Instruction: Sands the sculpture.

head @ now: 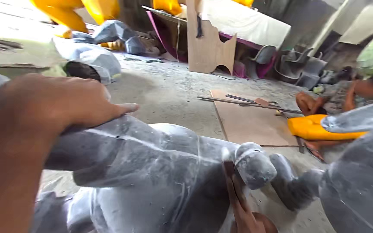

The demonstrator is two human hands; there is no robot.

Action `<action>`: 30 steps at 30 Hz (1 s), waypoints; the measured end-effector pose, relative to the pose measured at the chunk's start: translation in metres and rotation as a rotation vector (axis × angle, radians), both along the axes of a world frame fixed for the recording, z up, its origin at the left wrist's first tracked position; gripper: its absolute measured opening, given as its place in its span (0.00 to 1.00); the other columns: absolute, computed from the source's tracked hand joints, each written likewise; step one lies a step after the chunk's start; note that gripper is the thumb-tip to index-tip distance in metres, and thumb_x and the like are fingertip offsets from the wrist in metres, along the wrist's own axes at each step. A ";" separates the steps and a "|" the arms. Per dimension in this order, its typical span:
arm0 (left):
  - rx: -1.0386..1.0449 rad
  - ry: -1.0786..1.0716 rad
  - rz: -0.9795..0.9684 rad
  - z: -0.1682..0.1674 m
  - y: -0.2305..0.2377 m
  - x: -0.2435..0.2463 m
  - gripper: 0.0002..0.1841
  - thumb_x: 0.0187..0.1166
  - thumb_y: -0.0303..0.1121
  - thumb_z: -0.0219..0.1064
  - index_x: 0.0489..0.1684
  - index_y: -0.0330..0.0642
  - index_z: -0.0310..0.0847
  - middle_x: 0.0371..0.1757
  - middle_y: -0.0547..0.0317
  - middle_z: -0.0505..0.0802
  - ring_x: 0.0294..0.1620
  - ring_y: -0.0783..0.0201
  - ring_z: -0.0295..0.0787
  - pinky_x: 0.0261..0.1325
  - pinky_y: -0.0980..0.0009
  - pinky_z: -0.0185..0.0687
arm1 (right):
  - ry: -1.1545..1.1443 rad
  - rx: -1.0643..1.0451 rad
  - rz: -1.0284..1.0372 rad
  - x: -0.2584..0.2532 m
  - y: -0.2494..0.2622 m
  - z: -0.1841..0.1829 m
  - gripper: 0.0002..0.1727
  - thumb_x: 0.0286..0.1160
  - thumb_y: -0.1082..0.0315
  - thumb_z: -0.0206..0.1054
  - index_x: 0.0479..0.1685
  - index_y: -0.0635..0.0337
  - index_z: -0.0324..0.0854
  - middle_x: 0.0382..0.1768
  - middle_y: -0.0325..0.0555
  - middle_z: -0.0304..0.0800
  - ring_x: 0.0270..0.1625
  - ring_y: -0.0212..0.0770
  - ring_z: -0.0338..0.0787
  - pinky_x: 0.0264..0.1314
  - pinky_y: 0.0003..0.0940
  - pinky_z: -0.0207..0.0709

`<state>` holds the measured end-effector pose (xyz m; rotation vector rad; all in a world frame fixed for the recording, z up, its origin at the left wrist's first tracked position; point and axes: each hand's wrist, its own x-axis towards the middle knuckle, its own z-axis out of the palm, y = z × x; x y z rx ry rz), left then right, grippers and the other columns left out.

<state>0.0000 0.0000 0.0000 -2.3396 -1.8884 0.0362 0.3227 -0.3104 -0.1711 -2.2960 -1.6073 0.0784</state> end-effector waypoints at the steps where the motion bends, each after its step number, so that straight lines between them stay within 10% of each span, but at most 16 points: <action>1: 0.016 0.002 0.032 0.003 -0.009 0.003 0.54 0.51 0.95 0.34 0.19 0.52 0.86 0.30 0.44 0.91 0.41 0.40 0.92 0.42 0.31 0.82 | 0.016 0.001 0.023 -0.002 -0.005 -0.003 0.53 0.60 0.81 0.64 0.96 0.41 0.54 0.94 0.37 0.56 0.34 0.48 0.96 0.26 0.55 0.87; 7: 0.009 0.020 0.098 0.021 -0.039 0.021 0.51 0.60 0.90 0.37 0.23 0.50 0.86 0.28 0.43 0.90 0.37 0.39 0.91 0.37 0.33 0.79 | -0.177 0.251 0.103 0.023 0.041 -0.008 0.51 0.54 0.82 0.59 0.91 0.42 0.66 0.80 0.37 0.80 0.32 0.44 0.96 0.25 0.51 0.88; 12: -0.004 0.012 0.136 0.029 -0.049 0.029 0.50 0.60 0.90 0.40 0.22 0.48 0.84 0.28 0.43 0.89 0.38 0.39 0.90 0.37 0.33 0.77 | -0.095 0.016 0.116 0.001 0.004 0.006 0.49 0.61 0.79 0.61 0.95 0.51 0.57 0.92 0.41 0.60 0.37 0.45 0.96 0.27 0.51 0.87; 16: 0.006 0.021 0.118 0.029 -0.052 0.029 0.49 0.58 0.91 0.41 0.21 0.48 0.81 0.27 0.42 0.87 0.37 0.37 0.89 0.36 0.31 0.74 | -0.201 0.212 0.181 0.022 0.045 0.004 0.49 0.55 0.80 0.60 0.91 0.48 0.65 0.87 0.38 0.71 0.63 0.40 0.94 0.49 0.46 0.92; 20: -0.034 0.025 0.149 0.038 -0.056 0.037 0.45 0.65 0.86 0.46 0.26 0.48 0.84 0.28 0.41 0.88 0.38 0.36 0.88 0.34 0.33 0.74 | -0.064 -0.064 0.151 0.001 0.002 0.016 0.52 0.59 0.78 0.64 0.96 0.53 0.52 0.93 0.44 0.59 0.41 0.49 0.96 0.30 0.56 0.87; 26: 0.000 -0.014 0.119 0.030 -0.051 0.030 0.48 0.62 0.88 0.43 0.23 0.48 0.83 0.27 0.39 0.88 0.38 0.34 0.88 0.35 0.29 0.73 | -0.267 0.204 0.178 0.020 0.042 0.002 0.46 0.58 0.79 0.59 0.90 0.47 0.68 0.81 0.43 0.79 0.59 0.46 0.96 0.47 0.50 0.91; 30: -0.003 -0.019 0.157 0.039 -0.060 0.038 0.43 0.67 0.82 0.52 0.25 0.45 0.83 0.29 0.38 0.87 0.40 0.33 0.87 0.37 0.32 0.72 | -0.120 -0.034 0.174 -0.006 -0.005 0.011 0.51 0.57 0.79 0.65 0.95 0.57 0.55 0.92 0.47 0.60 0.37 0.47 0.95 0.26 0.52 0.85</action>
